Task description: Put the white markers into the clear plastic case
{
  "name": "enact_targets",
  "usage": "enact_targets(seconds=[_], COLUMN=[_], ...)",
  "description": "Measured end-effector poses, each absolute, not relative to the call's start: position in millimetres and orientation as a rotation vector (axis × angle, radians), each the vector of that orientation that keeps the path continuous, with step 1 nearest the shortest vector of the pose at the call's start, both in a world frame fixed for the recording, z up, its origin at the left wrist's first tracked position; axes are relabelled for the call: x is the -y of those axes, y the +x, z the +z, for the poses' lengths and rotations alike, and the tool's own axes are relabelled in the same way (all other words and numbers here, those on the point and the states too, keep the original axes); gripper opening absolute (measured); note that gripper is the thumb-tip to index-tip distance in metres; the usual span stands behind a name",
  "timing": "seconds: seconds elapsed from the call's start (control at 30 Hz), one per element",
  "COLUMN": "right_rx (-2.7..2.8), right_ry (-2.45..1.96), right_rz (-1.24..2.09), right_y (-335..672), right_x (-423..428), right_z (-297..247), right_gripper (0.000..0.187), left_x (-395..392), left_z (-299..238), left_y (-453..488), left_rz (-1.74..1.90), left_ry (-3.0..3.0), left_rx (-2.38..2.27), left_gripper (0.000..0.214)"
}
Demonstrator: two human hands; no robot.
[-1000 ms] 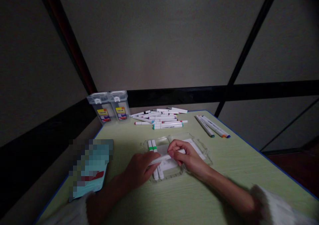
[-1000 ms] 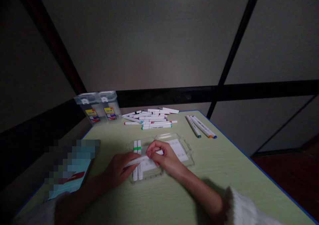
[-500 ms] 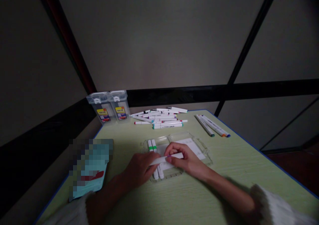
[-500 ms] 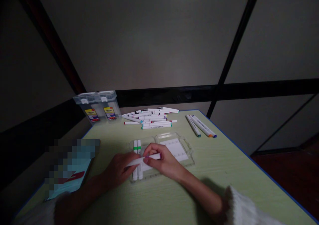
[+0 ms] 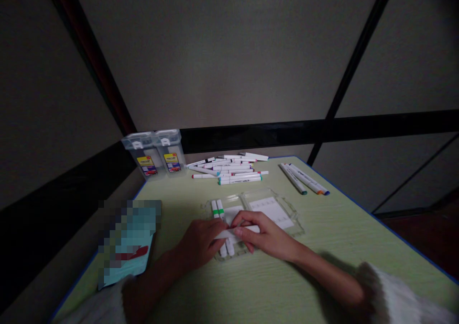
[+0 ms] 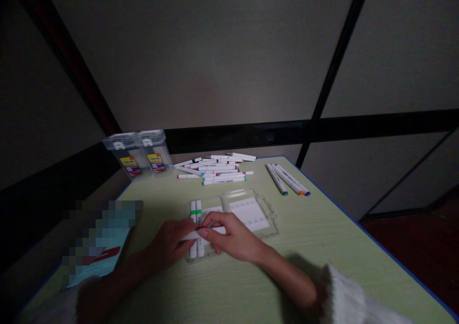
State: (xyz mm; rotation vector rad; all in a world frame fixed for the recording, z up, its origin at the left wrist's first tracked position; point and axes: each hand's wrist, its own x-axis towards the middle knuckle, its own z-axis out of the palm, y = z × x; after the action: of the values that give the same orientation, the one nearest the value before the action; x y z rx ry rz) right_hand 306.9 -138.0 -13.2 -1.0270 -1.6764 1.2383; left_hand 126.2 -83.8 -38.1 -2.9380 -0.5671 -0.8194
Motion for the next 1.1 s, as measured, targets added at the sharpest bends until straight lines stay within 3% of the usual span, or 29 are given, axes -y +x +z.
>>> enact_targets(seconds=[0.13, 0.63, 1.1], right_rx=[1.600, 1.243, 1.009], right_ry=[-1.087, -1.115, -1.073], right_rz=[1.221, 1.117, 1.090], right_y=[305.8, 309.0, 310.4], right_x=[138.2, 131.1, 128.1], right_z=[-14.2, -15.5, -16.5], right_gripper=[0.025, 0.012, 0.018], left_x=[84.7, 84.4, 84.2], left_z=[-37.3, -37.9, -40.4], left_y=[126.4, 127.4, 125.4], left_rz=[-0.796, -0.895, -0.948], left_ry=[-2.961, -2.991, -2.962], left_rx=[0.596, 0.619, 0.621], left_gripper=[0.013, 0.020, 0.030])
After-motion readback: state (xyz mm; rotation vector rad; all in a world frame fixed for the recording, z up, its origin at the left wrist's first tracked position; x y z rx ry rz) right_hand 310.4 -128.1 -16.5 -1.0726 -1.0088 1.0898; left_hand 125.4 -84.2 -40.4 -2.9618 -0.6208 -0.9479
